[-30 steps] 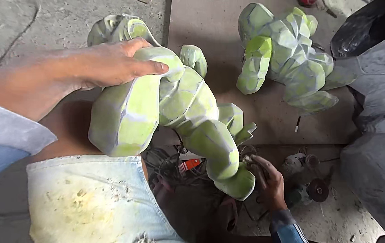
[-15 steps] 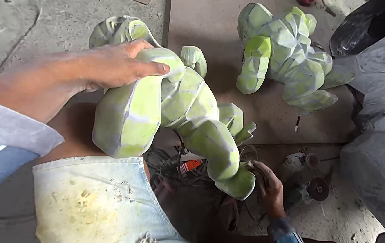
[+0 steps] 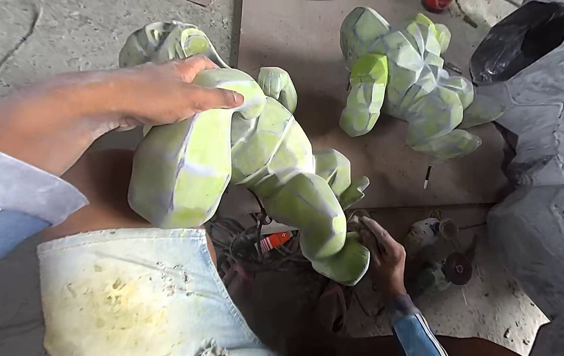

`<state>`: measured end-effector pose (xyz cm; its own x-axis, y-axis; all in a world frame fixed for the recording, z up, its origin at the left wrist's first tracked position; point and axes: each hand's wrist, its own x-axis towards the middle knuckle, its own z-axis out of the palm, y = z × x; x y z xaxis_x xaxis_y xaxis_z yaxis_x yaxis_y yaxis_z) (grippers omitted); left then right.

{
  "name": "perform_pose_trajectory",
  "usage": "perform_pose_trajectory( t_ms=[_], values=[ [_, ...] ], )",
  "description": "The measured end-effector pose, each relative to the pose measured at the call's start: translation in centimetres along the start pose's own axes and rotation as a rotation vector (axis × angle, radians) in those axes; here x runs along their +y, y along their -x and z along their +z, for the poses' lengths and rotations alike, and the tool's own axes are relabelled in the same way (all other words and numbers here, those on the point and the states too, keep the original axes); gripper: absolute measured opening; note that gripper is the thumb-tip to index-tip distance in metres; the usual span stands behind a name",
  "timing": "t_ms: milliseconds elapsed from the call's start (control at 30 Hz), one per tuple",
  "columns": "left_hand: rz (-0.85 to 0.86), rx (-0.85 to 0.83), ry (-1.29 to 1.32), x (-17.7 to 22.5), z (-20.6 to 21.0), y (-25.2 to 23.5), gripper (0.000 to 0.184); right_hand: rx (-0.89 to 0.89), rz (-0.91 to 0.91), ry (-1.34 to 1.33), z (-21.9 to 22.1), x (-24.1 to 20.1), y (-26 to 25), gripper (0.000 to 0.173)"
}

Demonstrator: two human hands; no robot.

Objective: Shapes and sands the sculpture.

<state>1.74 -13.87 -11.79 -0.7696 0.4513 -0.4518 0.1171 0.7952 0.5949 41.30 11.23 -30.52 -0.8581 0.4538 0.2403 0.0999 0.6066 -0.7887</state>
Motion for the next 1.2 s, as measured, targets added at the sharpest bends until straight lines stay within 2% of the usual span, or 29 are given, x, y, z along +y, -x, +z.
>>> perform_pose_trajectory(
  t_ms=[67,133,233,267,400,533,700,800,900,967,1000,1100,1133,1200],
  values=[
    [0.012,-0.005,0.003,-0.3,0.0,-0.2,0.067,-0.099,0.027,-0.071,-1.9,0.2,1.0,0.031],
    [0.024,-0.003,-0.009,-0.6,-0.2,-0.4,0.068,-0.121,0.072,-0.110,-4.1,0.6,1.6,0.029],
    [0.029,0.002,-0.028,-0.5,-0.2,-0.4,0.070,0.047,0.214,-0.126,-5.9,0.0,1.6,0.030],
    [0.029,0.002,-0.026,-0.4,-0.2,-0.4,0.069,0.071,0.235,-0.143,-5.7,-0.7,1.1,0.031],
    [0.026,-0.003,-0.017,-0.4,-0.1,-0.5,0.066,-0.066,0.289,-0.313,-1.8,-2.0,-0.8,0.031],
    [0.020,0.010,-0.027,-0.7,0.0,-0.6,0.068,-0.012,0.416,-0.397,-0.1,-0.9,-2.1,0.029],
    [0.013,0.061,-0.094,-0.6,0.1,-0.2,0.074,0.034,0.429,-0.461,0.4,-1.3,-1.3,0.027],
    [0.008,0.081,-0.102,-0.4,0.5,0.1,0.072,0.085,0.603,-0.567,2.7,-0.1,-0.5,0.028],
    [0.011,0.098,-0.112,-0.5,0.5,0.1,0.077,0.160,0.766,-0.751,1.5,-1.9,0.4,0.034],
    [0.002,0.090,-0.126,-0.6,0.4,0.1,0.080,0.177,0.721,-0.756,0.3,-2.9,0.2,0.034],
    [-0.001,0.087,-0.132,-0.5,0.4,0.1,0.079,0.157,0.625,-0.709,0.2,-3.1,0.2,0.033],
    [0.017,0.066,-0.126,0.2,0.4,0.1,0.073,0.104,0.226,-0.292,0.7,-2.3,0.0,0.029],
    [0.024,0.063,-0.116,0.3,0.3,0.0,0.071,0.094,0.159,-0.155,0.6,-1.9,0.0,0.028],
    [0.015,0.051,-0.095,0.1,0.3,-0.1,0.070,0.034,0.163,0.030,-0.4,-1.8,0.5,0.030]
  ],
)
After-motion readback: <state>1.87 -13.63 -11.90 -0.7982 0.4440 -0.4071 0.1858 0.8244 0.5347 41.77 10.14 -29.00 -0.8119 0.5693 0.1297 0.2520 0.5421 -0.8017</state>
